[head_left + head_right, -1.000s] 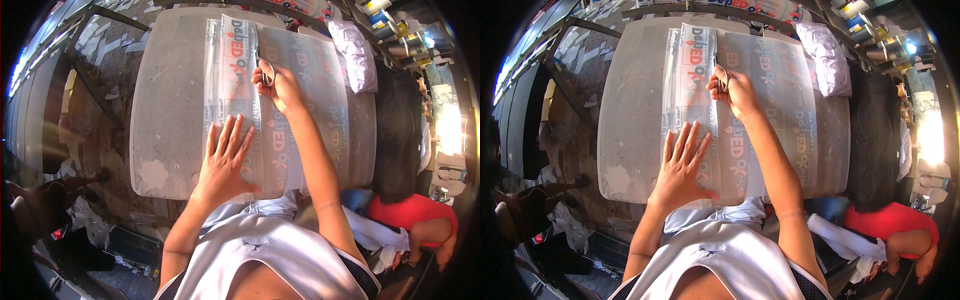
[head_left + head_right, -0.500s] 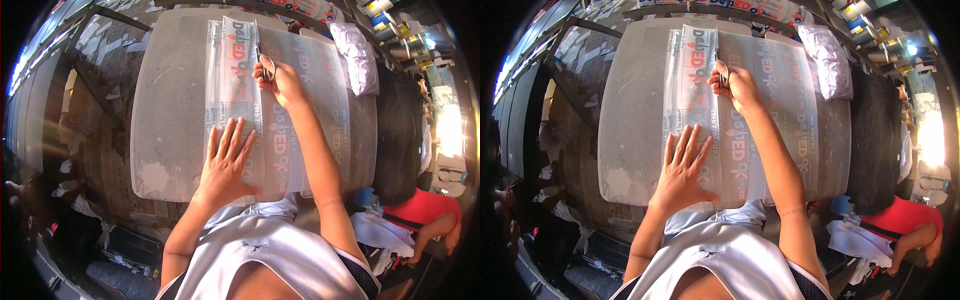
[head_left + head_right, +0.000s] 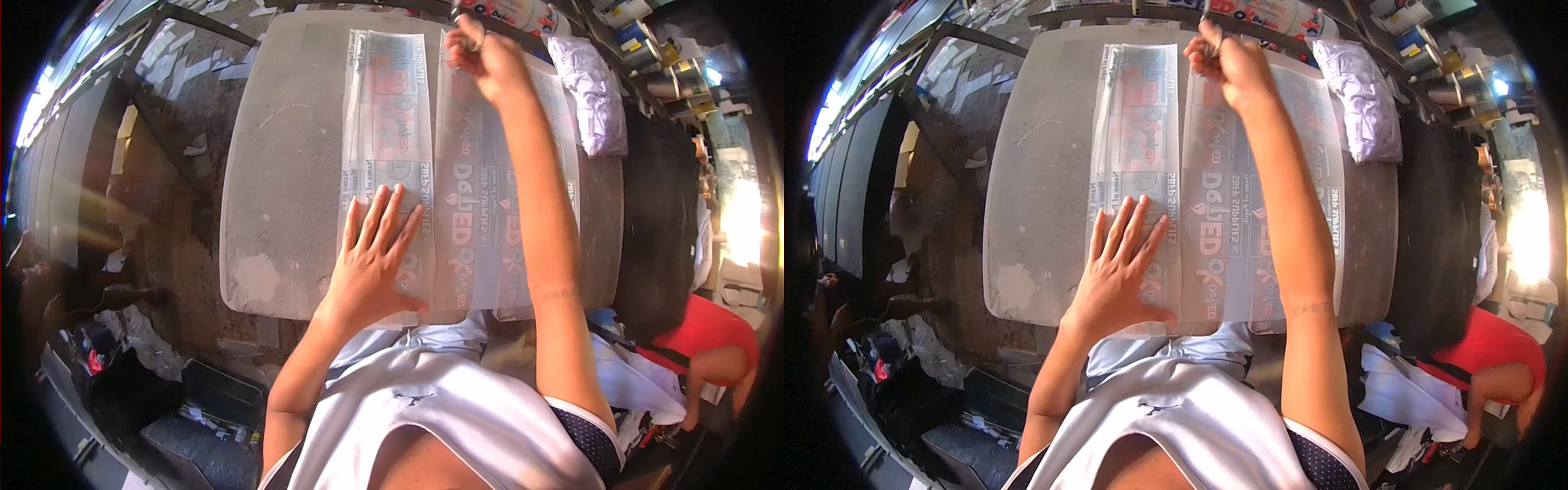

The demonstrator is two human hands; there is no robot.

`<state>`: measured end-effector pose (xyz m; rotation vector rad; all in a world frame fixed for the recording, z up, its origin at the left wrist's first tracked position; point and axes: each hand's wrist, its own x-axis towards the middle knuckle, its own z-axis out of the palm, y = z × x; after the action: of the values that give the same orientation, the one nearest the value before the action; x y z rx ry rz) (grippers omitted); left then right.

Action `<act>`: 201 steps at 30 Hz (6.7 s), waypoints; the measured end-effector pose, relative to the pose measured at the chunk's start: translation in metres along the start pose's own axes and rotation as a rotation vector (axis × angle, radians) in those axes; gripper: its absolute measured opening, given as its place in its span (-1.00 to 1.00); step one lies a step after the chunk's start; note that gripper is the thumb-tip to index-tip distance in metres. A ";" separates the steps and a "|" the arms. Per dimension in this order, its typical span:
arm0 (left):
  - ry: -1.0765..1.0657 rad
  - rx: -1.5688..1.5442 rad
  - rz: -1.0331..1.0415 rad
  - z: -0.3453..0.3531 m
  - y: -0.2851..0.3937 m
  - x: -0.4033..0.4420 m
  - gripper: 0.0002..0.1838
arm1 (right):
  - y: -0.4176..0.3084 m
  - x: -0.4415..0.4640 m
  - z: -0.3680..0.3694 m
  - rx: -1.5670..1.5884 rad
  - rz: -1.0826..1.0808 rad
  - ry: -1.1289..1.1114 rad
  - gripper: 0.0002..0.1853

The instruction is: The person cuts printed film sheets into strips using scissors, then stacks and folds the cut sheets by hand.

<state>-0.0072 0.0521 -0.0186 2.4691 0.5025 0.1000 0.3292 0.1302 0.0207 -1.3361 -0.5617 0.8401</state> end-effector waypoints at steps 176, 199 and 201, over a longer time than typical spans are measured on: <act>0.372 0.264 0.124 0.063 0.015 0.002 -0.11 | 0.104 -0.523 -0.028 -0.011 0.358 -0.049 -0.62; 0.398 0.220 0.214 0.065 -0.004 0.007 -0.42 | 0.106 -0.525 -0.055 -0.158 0.357 -0.142 -0.68; 0.364 0.289 0.197 0.062 -0.006 0.004 -0.35 | 0.107 -0.536 -0.059 -0.037 0.301 -0.079 -0.73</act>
<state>0.0059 0.0230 -0.0726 2.7934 0.4467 0.6039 0.0325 -0.3297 -0.0365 -1.4475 -0.4441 1.1360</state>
